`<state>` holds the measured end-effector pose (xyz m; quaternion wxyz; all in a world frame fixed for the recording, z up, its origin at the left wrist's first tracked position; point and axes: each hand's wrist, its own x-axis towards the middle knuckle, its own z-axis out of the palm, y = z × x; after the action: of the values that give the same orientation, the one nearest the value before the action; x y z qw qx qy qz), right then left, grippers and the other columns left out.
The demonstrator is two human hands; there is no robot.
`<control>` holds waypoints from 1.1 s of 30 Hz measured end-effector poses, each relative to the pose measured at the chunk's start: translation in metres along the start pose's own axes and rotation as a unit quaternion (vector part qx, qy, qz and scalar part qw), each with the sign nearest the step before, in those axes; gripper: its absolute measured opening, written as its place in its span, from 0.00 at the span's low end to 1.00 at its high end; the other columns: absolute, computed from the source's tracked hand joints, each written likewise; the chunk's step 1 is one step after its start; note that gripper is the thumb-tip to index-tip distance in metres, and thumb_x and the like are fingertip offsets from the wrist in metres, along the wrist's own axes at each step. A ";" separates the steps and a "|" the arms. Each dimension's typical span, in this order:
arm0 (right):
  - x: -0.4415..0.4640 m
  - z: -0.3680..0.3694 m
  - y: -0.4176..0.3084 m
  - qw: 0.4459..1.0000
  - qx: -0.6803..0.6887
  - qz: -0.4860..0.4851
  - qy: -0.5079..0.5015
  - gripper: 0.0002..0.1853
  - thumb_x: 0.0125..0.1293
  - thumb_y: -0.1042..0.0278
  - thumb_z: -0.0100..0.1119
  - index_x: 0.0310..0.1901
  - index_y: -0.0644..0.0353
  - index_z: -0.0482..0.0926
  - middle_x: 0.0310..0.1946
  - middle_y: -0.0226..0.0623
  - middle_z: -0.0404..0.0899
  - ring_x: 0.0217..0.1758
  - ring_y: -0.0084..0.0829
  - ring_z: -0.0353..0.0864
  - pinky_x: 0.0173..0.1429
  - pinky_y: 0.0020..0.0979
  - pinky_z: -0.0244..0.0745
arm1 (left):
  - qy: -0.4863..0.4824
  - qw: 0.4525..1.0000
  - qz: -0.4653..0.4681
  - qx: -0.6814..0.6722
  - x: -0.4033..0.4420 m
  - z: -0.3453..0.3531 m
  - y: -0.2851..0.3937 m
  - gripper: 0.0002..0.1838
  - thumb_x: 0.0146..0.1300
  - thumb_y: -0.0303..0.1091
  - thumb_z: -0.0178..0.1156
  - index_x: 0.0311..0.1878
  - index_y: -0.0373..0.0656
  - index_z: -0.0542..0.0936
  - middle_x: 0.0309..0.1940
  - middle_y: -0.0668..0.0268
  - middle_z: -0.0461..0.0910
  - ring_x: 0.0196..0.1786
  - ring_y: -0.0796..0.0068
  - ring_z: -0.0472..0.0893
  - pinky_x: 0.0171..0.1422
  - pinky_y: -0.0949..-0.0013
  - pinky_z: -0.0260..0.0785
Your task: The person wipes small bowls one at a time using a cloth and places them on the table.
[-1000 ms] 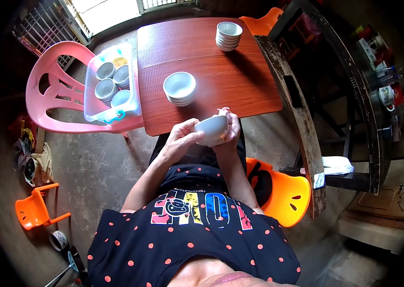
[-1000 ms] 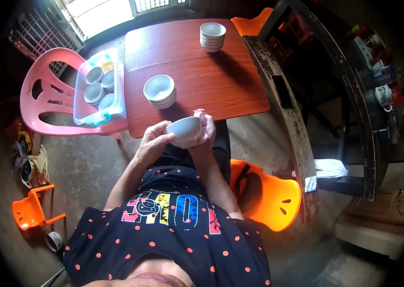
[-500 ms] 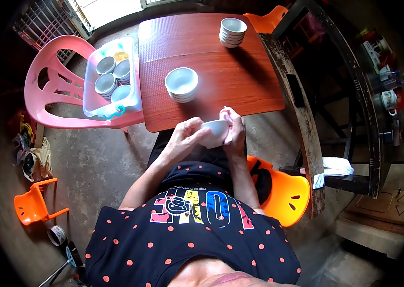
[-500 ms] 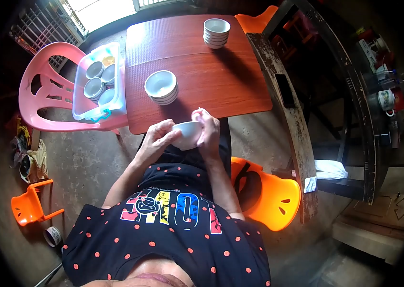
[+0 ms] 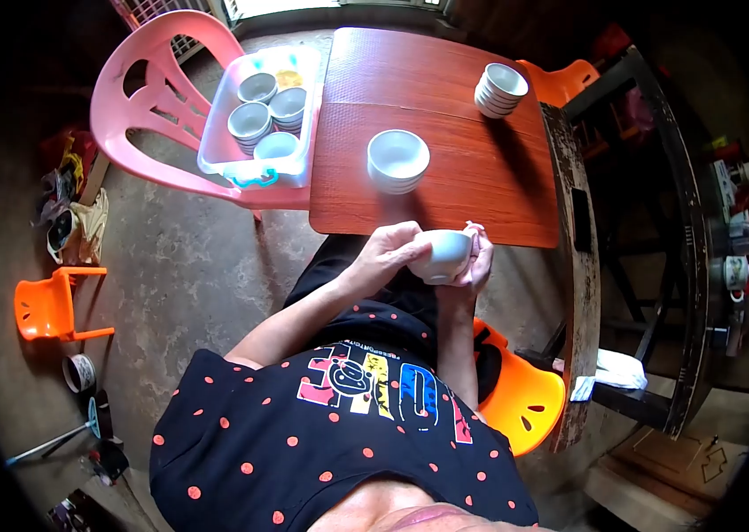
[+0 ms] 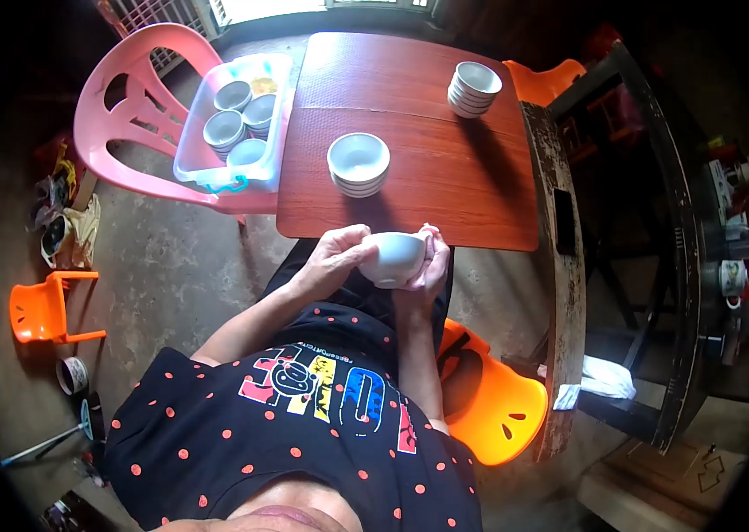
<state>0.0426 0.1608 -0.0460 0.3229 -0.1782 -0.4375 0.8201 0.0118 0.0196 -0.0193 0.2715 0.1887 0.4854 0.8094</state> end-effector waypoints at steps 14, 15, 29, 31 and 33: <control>0.027 -0.015 0.010 0.948 0.201 0.158 -0.191 0.16 0.70 0.57 0.48 0.44 0.64 0.74 0.30 0.29 0.75 0.37 0.20 0.76 0.44 0.25 0.74 | -0.030 0.997 -0.053 0.055 0.001 -0.004 0.021 0.11 0.60 0.37 0.62 0.35 0.39 0.75 0.32 0.73 0.74 0.37 0.86 0.71 0.43 0.79 0.64; 0.022 -0.001 -0.013 0.972 -0.016 0.087 -0.218 0.14 0.68 0.59 0.51 0.39 0.64 0.75 0.27 0.31 0.74 0.33 0.23 0.77 0.40 0.26 0.74 | -0.056 0.979 -0.081 0.180 0.000 -0.007 0.026 0.14 0.59 0.39 0.64 0.38 0.38 0.76 0.33 0.71 0.76 0.37 0.86 0.73 0.42 0.79 0.65; 0.028 -0.005 -0.030 0.854 -0.369 -0.190 -0.314 0.11 0.66 0.65 0.52 0.40 0.66 0.73 0.28 0.42 0.78 0.28 0.39 0.80 0.36 0.33 0.76 | -0.040 0.979 -0.065 0.191 -0.003 0.005 0.020 0.12 0.62 0.36 0.62 0.40 0.36 0.74 0.30 0.68 0.73 0.35 0.84 0.72 0.42 0.77 0.67; 0.016 0.022 -0.056 0.750 -0.471 -0.292 -0.361 0.09 0.62 0.67 0.56 0.36 0.65 0.75 0.26 0.40 0.78 0.26 0.40 0.80 0.32 0.35 0.76 | -0.021 0.981 0.013 0.192 -0.007 0.021 0.024 0.13 0.62 0.35 0.61 0.43 0.36 0.75 0.31 0.63 0.74 0.37 0.80 0.73 0.44 0.75 0.68; 0.021 0.027 -0.050 0.655 -0.458 -0.464 -0.383 0.05 0.60 0.72 0.56 0.33 0.65 0.75 0.26 0.40 0.78 0.24 0.40 0.79 0.31 0.36 0.76 | -0.038 0.970 0.008 0.240 -0.006 0.014 0.030 0.16 0.61 0.37 0.62 0.46 0.36 0.75 0.34 0.66 0.76 0.39 0.82 0.74 0.45 0.74 0.68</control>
<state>0.0304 0.1794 0.0109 0.3428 0.2525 -0.8682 0.2550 0.0166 0.0138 0.0136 0.2297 0.2825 0.6535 0.6636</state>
